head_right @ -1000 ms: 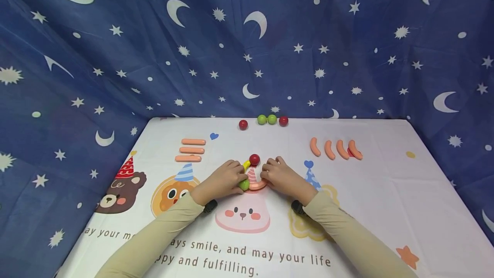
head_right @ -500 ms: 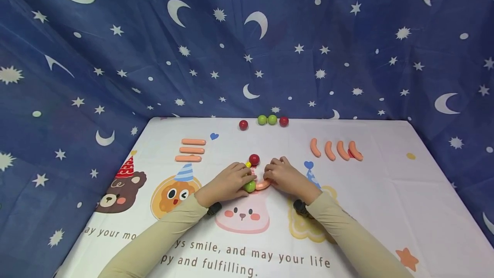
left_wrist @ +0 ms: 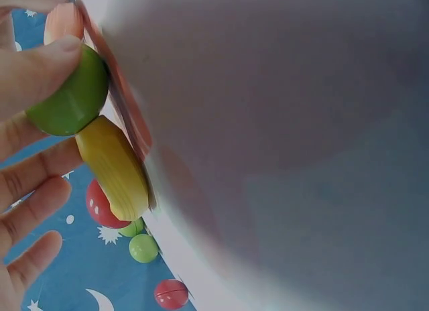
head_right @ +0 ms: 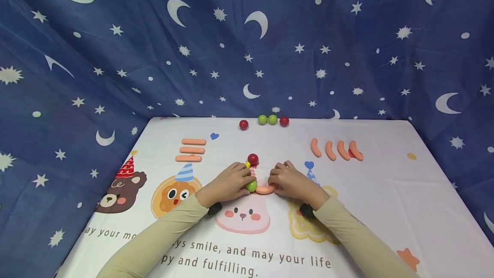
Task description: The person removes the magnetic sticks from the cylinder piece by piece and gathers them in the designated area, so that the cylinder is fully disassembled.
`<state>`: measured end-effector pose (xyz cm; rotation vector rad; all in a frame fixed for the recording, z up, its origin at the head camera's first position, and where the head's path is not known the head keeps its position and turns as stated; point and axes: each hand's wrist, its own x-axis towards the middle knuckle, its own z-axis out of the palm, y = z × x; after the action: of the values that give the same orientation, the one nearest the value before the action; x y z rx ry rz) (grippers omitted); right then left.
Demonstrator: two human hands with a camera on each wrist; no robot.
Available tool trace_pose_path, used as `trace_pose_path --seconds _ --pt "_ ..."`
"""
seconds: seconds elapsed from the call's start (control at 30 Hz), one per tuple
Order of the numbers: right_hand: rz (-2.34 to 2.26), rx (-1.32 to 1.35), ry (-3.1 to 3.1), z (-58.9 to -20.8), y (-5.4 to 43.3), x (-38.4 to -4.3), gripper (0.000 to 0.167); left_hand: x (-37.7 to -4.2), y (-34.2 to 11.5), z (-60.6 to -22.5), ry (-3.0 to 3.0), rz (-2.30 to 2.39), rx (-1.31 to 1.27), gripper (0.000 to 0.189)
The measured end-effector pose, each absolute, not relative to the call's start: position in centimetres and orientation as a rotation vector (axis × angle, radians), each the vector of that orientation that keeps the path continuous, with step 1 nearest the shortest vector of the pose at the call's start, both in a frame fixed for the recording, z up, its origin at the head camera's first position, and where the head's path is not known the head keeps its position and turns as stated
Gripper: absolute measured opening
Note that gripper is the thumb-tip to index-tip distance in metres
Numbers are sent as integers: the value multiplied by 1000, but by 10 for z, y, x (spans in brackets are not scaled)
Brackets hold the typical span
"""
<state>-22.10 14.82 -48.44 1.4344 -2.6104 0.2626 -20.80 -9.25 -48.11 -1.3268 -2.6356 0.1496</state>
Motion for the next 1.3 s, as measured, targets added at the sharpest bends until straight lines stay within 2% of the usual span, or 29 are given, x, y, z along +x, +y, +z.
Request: trace_pose_path --seconds 0.77,1.3 --pt "346 1507 -2378 -483 151 -207 20 -207 -92 -478 -2644 116 -1312 27" --pt "287 1367 -2395 -485 162 -210 23 -206 -92 -479 -2652 103 -1321 29"
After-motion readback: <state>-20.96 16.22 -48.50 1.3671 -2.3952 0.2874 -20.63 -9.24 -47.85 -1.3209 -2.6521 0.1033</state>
